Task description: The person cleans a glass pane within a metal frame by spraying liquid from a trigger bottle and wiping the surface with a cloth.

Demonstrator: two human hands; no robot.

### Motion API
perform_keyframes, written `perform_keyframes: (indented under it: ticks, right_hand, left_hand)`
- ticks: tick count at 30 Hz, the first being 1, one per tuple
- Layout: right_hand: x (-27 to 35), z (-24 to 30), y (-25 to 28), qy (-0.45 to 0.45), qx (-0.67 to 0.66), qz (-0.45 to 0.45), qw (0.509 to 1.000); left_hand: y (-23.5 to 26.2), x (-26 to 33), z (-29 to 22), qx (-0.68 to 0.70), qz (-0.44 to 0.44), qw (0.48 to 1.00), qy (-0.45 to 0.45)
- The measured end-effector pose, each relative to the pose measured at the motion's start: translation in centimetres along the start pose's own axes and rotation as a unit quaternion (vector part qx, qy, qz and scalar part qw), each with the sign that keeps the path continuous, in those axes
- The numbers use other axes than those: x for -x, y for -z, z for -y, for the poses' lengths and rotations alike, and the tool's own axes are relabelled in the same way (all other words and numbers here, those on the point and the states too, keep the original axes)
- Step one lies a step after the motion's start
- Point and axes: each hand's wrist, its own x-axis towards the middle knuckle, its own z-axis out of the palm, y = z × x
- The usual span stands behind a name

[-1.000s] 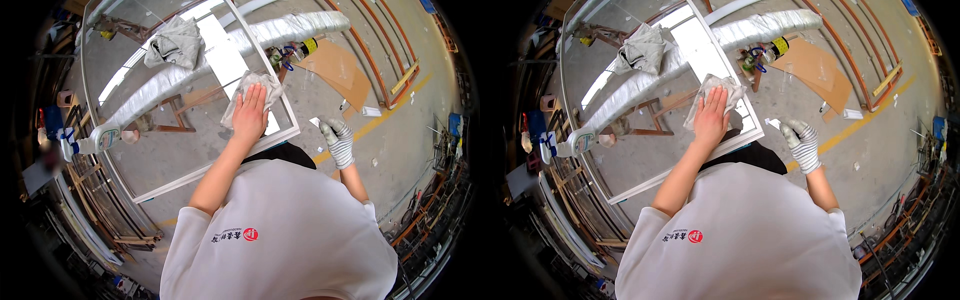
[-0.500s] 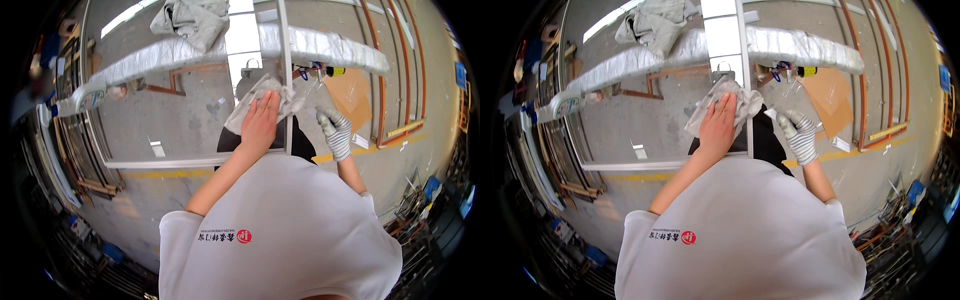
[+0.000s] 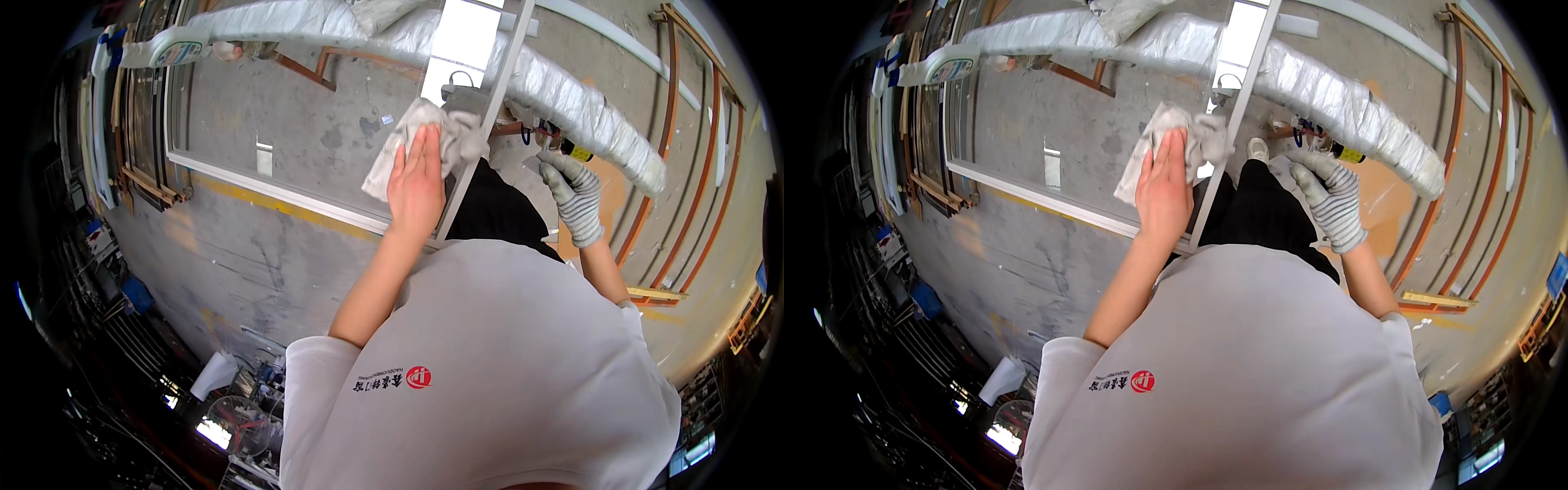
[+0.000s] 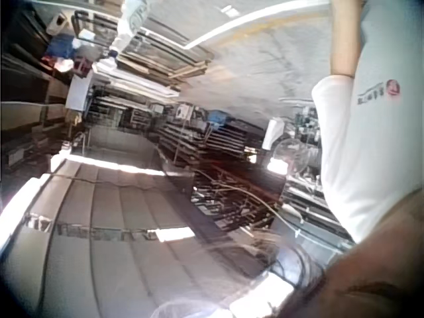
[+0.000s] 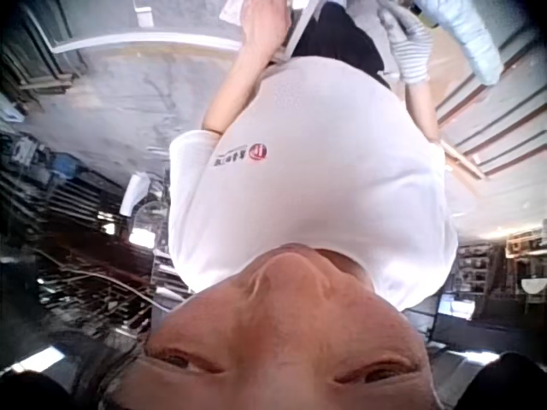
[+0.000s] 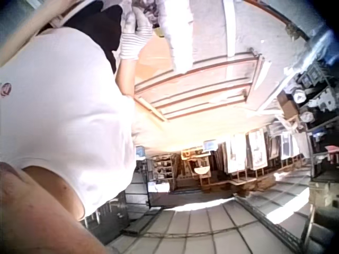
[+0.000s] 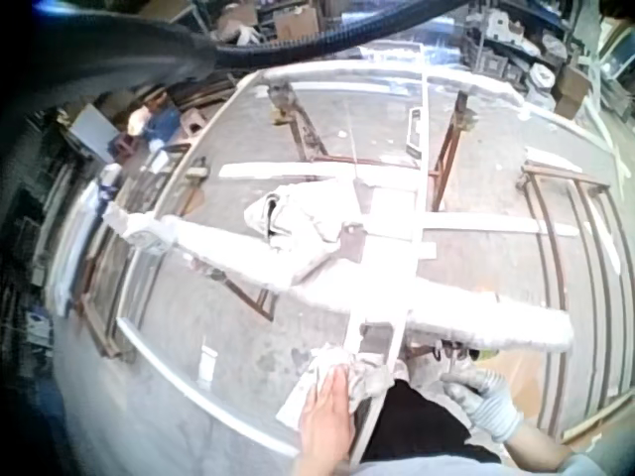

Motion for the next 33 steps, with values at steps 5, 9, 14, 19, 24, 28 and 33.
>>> perform_keyframes:
  ticks: [5, 9, 14, 19, 24, 28, 33]
  right_hand:
    - [0.7, 1.4, 0.0, 0.008, 0.046, 0.006, 0.999]
    - [2.8, 0.3, -1.1, -0.045, 0.001, 0.000, 0.999]
    - [3.8, 2.0, -2.6, -0.009, 0.055, 0.001, 0.998]
    - [4.2, 3.2, -2.7, -0.043, 0.056, -0.033, 0.997]
    - [1.5, 3.9, -2.9, -0.107, 0.003, 0.010, 0.994]
    - [-3.0, 7.7, -5.0, 0.014, 0.080, 0.158, 0.984]
    - [-8.0, 9.0, -9.1, 0.370, 0.281, 0.464, 0.754]
  left_hand:
    - [1.7, 1.8, 1.8, 0.000, -0.003, 0.998, 0.056]
    - [0.9, 7.2, 1.1, 0.025, 0.041, 0.999, -0.010]
    - [0.3, 2.4, 1.5, 0.044, 0.006, 0.991, -0.123]
    - [-1.2, -3.2, 2.2, 0.045, -0.052, 0.990, -0.121]
    - [2.7, -1.7, 7.4, 0.121, -0.047, 0.987, -0.096]
    - [9.4, -2.5, 7.6, 0.011, -0.196, 0.980, -0.039]
    - [7.5, 2.8, 6.6, 0.016, -0.247, 0.963, 0.105]
